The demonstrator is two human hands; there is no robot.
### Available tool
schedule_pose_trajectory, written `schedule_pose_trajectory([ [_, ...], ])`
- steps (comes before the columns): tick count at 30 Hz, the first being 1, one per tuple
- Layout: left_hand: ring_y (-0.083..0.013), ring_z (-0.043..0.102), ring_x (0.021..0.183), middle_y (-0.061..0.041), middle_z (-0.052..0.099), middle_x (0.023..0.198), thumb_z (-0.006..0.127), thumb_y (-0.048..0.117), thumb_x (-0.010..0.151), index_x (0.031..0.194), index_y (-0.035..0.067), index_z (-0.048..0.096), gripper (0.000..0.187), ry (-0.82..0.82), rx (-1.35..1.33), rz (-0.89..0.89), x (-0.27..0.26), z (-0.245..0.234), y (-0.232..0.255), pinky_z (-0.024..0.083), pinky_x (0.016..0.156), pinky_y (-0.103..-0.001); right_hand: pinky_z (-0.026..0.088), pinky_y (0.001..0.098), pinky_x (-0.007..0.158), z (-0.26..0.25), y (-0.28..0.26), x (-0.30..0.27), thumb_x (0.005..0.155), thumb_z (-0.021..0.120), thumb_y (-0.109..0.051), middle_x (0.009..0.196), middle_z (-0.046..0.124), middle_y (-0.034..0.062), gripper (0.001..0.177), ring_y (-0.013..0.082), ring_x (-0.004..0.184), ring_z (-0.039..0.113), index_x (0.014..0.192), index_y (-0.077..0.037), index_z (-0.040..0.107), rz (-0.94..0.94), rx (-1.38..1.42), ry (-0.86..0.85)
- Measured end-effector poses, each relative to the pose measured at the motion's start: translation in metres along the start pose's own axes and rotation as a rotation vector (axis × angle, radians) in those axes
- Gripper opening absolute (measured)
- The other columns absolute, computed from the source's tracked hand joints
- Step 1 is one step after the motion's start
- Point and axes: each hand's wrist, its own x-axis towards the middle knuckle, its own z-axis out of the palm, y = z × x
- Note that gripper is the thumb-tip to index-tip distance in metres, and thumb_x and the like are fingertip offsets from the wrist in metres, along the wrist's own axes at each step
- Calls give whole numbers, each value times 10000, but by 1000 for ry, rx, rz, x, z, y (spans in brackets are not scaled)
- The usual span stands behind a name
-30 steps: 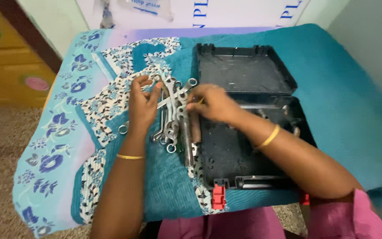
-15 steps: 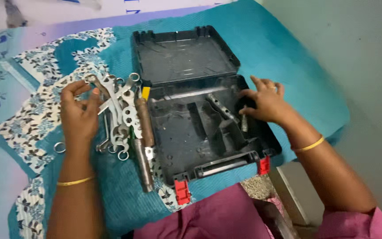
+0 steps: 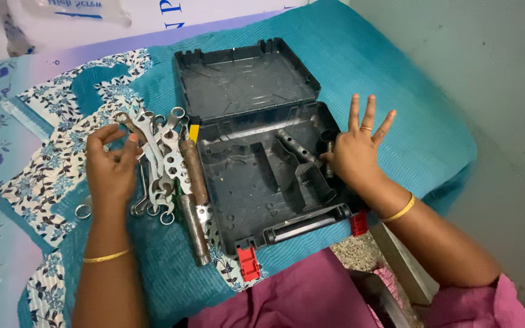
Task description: The person removes various hand tools from a black plastic toolbox and places them on a patterned cloth. The person then picks up the tools one by one and places them back into the toolbox in an organized manner.
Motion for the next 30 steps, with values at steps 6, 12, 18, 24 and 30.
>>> schedule_pose_trajectory([
  [6,-199,715,923,-155,644,1299,735,263,1041,1367,1,502,479,29,109,20,-2,-1,6,572,752,-292,-148,834,968,27,-6,17,701,825,-539,1705,173,227,477,572,1527,-26,792,-72,824,10,-15,-138],
  [12,-163,694,863,-130,670,1256,727,288,1019,1353,18,506,483,55,26,54,-1,1,3,574,739,-295,-97,840,1033,44,21,28,758,798,-490,1701,182,207,409,475,1555,64,848,-98,876,107,202,-390],
  [18,-181,684,911,-145,649,1265,729,270,1015,1331,21,553,439,174,107,113,2,-8,3,581,750,-304,372,569,1174,-25,36,9,756,847,-381,1637,389,214,485,418,1436,430,1017,23,788,61,671,-77],
  [24,-194,700,861,-162,553,1294,693,332,1025,1307,13,565,445,244,148,90,3,-15,6,590,741,-312,468,515,1085,-132,-11,7,853,794,-269,1661,442,181,351,350,1431,498,1065,9,763,-114,699,114],
  [30,-203,747,850,-165,538,1292,651,390,1026,1295,-8,547,491,271,96,0,11,-18,-2,606,725,-310,511,486,1014,-175,-102,35,878,703,-314,1451,598,178,276,324,1339,566,993,-87,808,-589,1134,-240],
])
